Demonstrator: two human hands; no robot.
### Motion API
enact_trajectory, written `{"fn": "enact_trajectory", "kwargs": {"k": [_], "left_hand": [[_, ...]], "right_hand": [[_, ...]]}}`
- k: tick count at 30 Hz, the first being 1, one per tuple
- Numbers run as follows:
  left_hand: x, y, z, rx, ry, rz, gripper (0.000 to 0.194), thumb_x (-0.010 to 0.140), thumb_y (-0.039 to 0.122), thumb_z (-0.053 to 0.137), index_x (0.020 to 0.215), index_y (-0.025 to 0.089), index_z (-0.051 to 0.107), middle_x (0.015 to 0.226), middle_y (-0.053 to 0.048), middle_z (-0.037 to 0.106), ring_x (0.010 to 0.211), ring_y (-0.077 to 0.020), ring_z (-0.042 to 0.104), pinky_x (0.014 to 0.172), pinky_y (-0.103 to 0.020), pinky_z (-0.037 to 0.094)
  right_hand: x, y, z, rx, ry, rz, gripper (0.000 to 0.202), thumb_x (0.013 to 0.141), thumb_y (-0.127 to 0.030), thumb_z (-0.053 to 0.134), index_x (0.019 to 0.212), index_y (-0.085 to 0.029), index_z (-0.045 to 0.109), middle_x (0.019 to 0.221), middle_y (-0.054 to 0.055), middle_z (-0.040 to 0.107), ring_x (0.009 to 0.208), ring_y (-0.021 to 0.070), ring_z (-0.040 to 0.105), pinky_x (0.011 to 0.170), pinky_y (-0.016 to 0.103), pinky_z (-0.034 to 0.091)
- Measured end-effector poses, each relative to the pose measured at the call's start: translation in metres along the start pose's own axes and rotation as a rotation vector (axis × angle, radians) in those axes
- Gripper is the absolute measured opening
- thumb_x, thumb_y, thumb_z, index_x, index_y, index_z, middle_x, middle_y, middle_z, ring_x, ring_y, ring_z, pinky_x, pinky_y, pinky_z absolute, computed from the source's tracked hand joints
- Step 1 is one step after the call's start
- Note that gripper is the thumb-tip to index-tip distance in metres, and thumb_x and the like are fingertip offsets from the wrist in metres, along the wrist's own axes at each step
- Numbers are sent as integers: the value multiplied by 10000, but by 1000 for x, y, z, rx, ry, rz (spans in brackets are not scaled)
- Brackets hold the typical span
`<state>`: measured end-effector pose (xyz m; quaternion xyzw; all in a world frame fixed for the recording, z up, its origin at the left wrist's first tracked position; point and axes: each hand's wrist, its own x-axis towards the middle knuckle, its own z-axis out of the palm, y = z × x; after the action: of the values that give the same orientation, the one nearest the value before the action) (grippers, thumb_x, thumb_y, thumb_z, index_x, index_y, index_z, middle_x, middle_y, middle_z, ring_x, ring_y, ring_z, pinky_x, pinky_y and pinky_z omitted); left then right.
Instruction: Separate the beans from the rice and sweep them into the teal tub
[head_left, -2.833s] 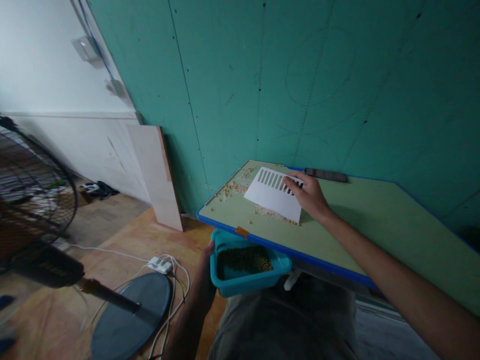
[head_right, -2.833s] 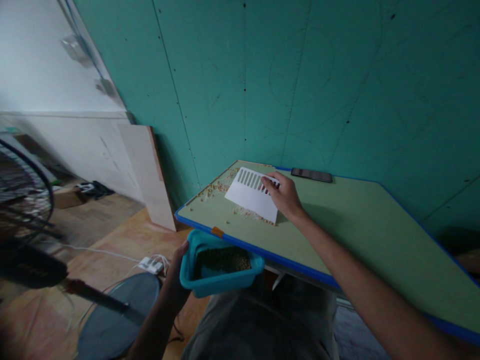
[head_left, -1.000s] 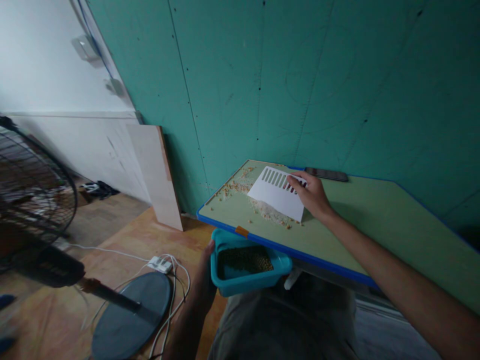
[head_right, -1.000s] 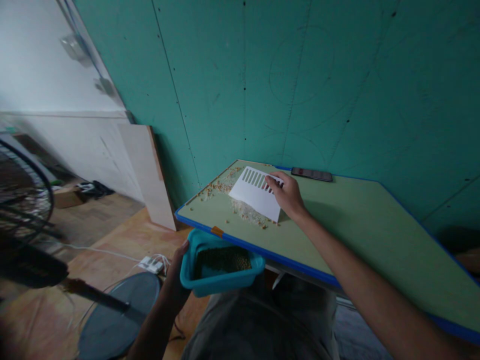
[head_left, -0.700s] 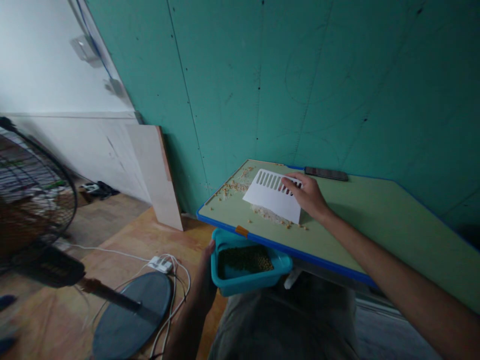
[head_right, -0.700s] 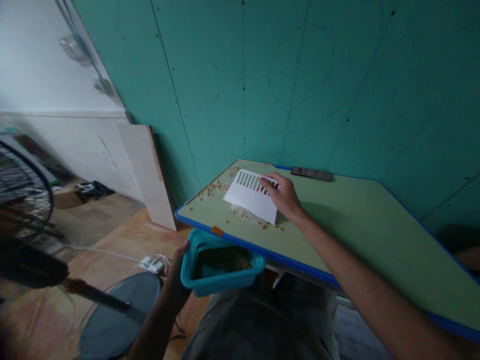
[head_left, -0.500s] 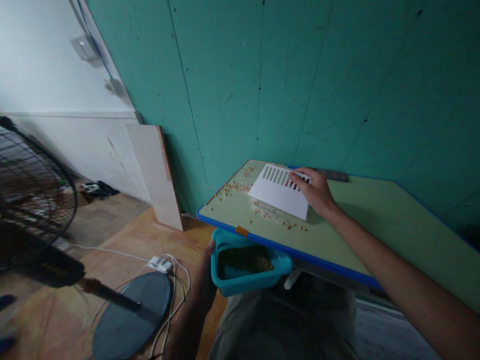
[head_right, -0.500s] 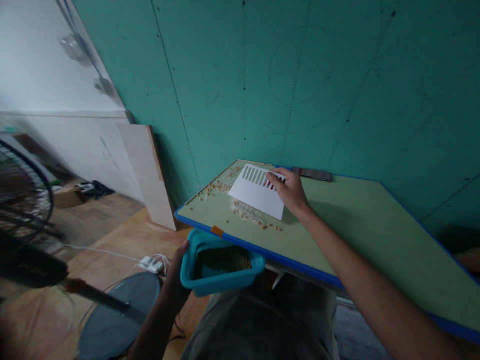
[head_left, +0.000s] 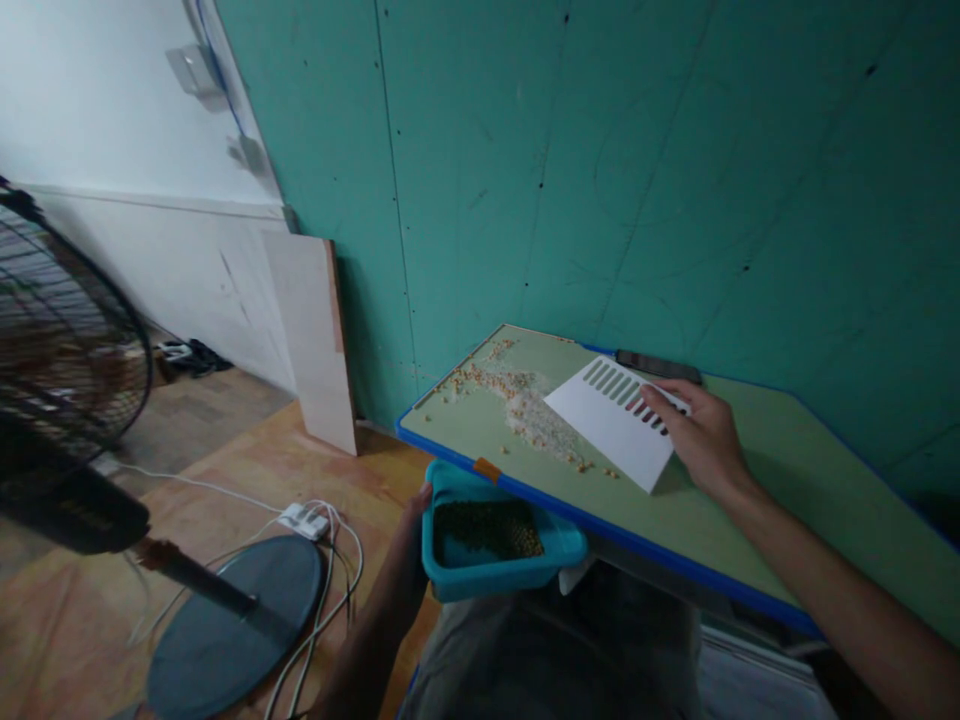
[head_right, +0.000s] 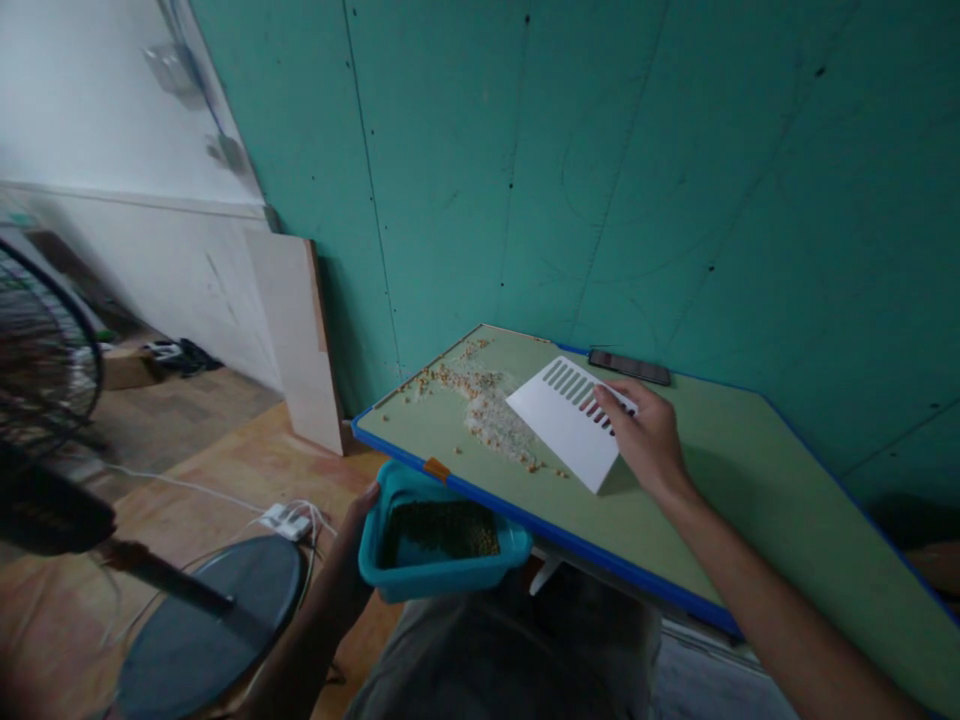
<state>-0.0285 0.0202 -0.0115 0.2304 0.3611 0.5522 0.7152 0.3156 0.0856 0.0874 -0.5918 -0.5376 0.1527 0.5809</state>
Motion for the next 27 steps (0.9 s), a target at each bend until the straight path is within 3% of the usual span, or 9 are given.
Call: {"fn": "enact_trajectory", "kwargs": {"k": [5, 13, 27], "left_hand": [[-4, -3, 3, 31, -60, -15, 595, 902, 554, 629, 1319, 131, 675, 1181, -98, 798, 1236, -324, 671, 1145, -430, 430], [-2, -3, 1, 5, -38, -43, 607, 918, 525, 614, 1388, 140, 620, 1205, -98, 789, 1246, -331, 663, 1152, -454, 428], [-4, -7, 7, -47, -97, -73, 634, 916, 522, 625, 1416, 133, 601, 1241, -121, 770, 1241, -341, 665, 1162, -462, 410]], "right_hand": [[-4, -2, 11, 10, -12, 5, 376, 798, -529, 746, 968, -192, 738, 790, 60, 743, 671, 212, 685, 586, 307, 502], [-17, -21, 34, 0, -32, -89, 395, 837, -554, 699, 978, -186, 721, 794, 58, 731, 684, 210, 674, 617, 319, 502], [-21, -32, 48, -12, -38, -141, 353, 869, -533, 671, 961, -194, 703, 803, 55, 730, 686, 211, 673, 630, 326, 518]]}}
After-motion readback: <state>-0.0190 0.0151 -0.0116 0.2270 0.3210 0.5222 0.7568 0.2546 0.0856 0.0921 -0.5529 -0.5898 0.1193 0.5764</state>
